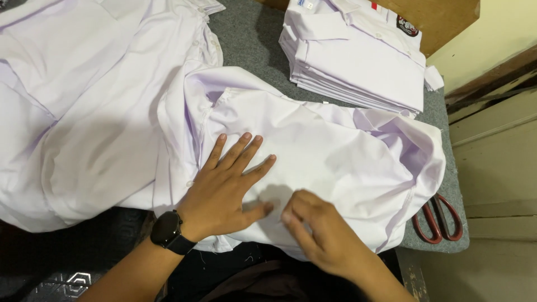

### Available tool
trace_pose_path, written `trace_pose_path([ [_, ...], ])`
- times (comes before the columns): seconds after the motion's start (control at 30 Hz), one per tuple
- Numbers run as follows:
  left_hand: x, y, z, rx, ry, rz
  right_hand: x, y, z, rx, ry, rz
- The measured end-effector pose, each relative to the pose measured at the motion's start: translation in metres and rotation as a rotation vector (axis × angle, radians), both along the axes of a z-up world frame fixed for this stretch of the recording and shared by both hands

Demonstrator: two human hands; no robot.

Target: Inspecting white shirts for loose threads and trimming them with scissors before stacking them.

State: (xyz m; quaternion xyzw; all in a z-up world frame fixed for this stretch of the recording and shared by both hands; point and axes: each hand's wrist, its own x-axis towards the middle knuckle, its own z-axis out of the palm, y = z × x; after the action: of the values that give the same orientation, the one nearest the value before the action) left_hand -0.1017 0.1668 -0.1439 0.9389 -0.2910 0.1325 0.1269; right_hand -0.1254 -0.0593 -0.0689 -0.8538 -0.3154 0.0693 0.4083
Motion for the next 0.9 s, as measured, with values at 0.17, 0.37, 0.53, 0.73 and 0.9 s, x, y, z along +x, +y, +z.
trace_pose_path([
  [0.17,-0.001,0.001,0.009,-0.169,0.088,-0.073,-0.028,-0.010,-0.009,-0.078,0.168,0.061],
  [0.37,-0.002,0.002,0.011,-0.056,0.108,-0.150,0.004,-0.015,-0.050,-0.060,-0.186,-0.123],
  [0.53,-0.001,0.001,0.014,-0.060,0.114,-0.139,0.010,-0.008,-0.059,-0.216,-0.286,-0.136],
  [0.73,-0.001,0.002,0.010,-0.069,0.081,-0.146,0.010,0.004,-0.051,-0.443,-0.456,0.008],
  [0.9,-0.002,0.004,0.010,-0.185,0.056,-0.147,-0.017,0.009,-0.022,-0.220,-0.206,0.001],
])
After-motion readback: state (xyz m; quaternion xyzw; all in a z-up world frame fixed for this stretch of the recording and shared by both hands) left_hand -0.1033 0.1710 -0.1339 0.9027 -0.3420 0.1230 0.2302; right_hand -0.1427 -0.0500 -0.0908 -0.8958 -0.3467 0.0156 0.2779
